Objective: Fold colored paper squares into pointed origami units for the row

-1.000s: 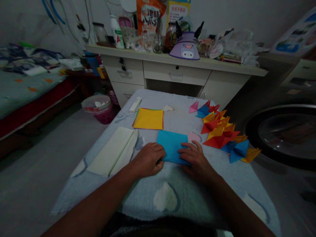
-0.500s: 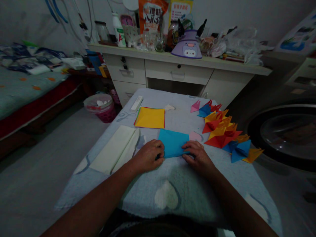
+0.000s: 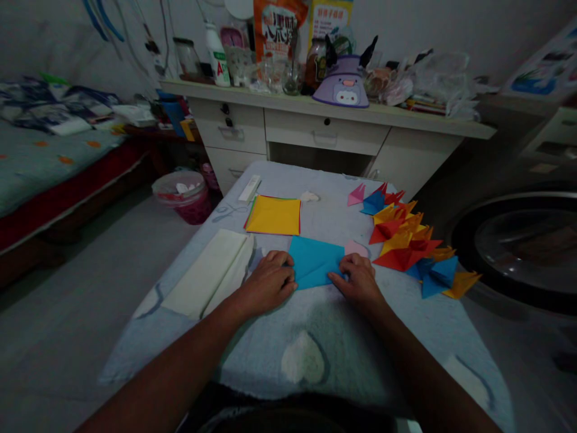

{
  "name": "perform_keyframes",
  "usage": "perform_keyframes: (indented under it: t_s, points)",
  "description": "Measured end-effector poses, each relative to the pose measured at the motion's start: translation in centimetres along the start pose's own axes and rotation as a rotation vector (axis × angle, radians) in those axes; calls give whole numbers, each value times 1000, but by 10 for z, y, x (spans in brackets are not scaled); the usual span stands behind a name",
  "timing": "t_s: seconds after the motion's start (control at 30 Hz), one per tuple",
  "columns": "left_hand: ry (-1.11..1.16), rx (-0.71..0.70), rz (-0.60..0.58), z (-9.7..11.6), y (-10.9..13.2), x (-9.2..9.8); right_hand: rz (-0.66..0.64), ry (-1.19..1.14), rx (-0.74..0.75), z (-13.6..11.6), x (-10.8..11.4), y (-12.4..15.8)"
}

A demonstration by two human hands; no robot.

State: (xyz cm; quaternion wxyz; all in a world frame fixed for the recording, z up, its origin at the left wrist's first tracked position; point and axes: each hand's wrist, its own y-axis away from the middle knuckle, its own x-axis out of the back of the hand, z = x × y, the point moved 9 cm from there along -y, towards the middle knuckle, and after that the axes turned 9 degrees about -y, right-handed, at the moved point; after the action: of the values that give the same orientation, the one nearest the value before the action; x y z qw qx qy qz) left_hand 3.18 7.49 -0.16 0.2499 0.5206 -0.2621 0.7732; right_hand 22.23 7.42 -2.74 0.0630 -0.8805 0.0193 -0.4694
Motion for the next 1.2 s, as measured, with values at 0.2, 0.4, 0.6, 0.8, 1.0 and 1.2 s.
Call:
perform_keyframes:
  t_s: [0.2, 0.4, 0.6, 0.8, 1.0, 1.2]
  points:
    - [-16, 23, -9, -2, -1, -2, 24, 37, -29, 0, 1, 0]
    - [-18, 24, -10, -1, 0, -2, 58, 44, -11, 0, 1, 0]
    - [-19, 15, -12, 1, 1, -2, 72, 51, 0, -4, 2, 2]
    - [-35, 20, -26, 0, 1, -3, 92, 80, 2, -4, 3, 2]
    - [-165, -30, 27, 10, 3, -7, 77, 103, -34, 2, -1, 1]
    - [-344, -121, 57, 32, 6, -7, 163, 150, 59, -19, 10, 7]
